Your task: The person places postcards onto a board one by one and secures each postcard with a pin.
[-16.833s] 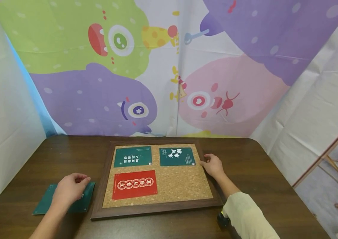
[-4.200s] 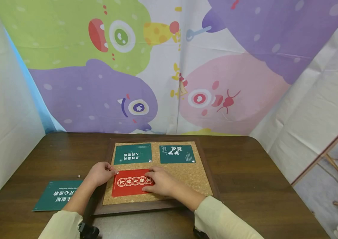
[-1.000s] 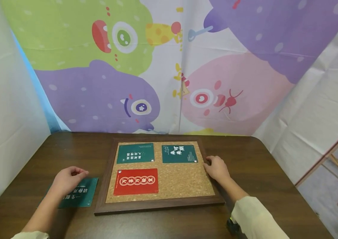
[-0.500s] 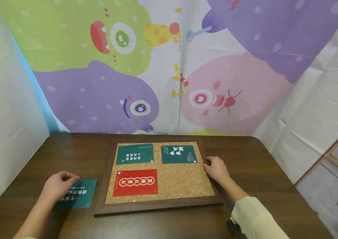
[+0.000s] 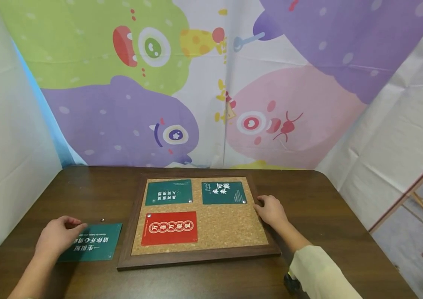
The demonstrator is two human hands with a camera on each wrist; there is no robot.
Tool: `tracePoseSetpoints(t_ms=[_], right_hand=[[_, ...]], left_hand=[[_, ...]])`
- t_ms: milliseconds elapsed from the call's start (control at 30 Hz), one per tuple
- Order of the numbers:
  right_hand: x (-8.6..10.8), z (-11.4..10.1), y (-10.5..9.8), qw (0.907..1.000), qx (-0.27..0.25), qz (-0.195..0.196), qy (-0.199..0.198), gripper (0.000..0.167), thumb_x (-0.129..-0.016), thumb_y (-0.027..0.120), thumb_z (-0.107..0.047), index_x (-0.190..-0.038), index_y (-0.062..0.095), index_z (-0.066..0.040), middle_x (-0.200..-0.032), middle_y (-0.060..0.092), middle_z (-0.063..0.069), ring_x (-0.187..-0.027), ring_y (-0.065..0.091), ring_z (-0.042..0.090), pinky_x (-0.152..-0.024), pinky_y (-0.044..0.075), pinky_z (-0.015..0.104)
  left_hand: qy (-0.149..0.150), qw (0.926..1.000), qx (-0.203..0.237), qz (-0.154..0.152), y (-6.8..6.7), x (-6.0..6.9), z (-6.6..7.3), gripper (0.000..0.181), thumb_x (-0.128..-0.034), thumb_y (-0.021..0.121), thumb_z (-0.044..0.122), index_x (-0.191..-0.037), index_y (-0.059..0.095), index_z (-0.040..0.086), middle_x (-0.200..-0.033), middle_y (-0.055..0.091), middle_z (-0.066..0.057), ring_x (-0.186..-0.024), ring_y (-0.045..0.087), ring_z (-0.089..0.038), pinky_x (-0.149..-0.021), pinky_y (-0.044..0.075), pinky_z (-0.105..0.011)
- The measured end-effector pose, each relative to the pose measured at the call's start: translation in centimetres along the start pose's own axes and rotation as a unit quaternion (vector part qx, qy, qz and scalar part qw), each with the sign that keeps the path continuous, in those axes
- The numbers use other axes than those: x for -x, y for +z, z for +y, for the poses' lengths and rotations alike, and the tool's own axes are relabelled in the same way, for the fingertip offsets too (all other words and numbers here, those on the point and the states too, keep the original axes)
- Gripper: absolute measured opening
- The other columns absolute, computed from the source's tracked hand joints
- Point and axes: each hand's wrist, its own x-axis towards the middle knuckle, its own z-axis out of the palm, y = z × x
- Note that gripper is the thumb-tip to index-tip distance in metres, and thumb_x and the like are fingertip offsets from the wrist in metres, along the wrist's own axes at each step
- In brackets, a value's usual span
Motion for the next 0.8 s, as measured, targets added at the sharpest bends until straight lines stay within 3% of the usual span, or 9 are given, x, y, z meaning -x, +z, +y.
tracePoseSetpoints(t_ms=[233,500,667,800], right_hand=[[0.0,0.0,0.0,1.0000,-0.005,0.001,0.002,0.041,-0.088,0.063,-0.020,-0.122,0.059,0.003,-0.118,0.059,0.025,-0.112,0.054,0.041,-0.092,0.046,0.051],[-0.1,0.0,-0.1,1.0000,-0.005,0.002,-0.004,0.041,-0.088,0.062,-0.020,-0.121,0.059,0.004,-0.117,0.059,0.024,-0.112,0.055,0.040,-0.092,0.046,0.051],[0.0,-0.1,-0.1,0.9999,-0.009,0.000,-0.004,0.041,-0.088,0.062,-0.019,-0.122,0.058,0.004,-0.118,0.059,0.025,-0.112,0.054,0.041,-0.092,0.046,0.051],[0.0,-0.1,-0.2,0.9999,-0.011,-0.002,-0.002,0.041,-0.088,0.062,-0.019,-0.122,0.058,0.004,-0.118,0.059,0.025,-0.113,0.054,0.041,-0.092,0.046,0.051]], left_hand=[[-0.040,0.9991,-0.016,0.005,0.0,-0.4,-0.8,0.053,-0.0855,0.061,0.033,-0.116,0.050,-0.008,-0.115,0.046,-0.037,-0.102,0.044,-0.049,-0.084,0.039,-0.059],[-0.076,0.9969,-0.021,-0.009,-0.2,-0.1,-1.0,0.059,-0.0834,0.065,0.031,-0.122,0.044,-0.009,-0.116,0.042,-0.038,-0.103,0.042,-0.050,-0.085,0.040,-0.060],[-0.101,0.9939,-0.033,-0.028,-0.5,-0.2,-1.0,0.069,-0.0821,0.066,0.038,-0.126,0.041,-0.010,-0.119,0.037,-0.039,-0.106,0.039,-0.051,-0.087,0.040,-0.061],[-0.101,0.9928,-0.053,-0.038,-0.5,-0.3,-1.3,0.076,-0.0807,0.066,0.044,-0.125,0.042,-0.013,-0.120,0.038,-0.041,-0.107,0.040,-0.052,-0.088,0.040,-0.061]])
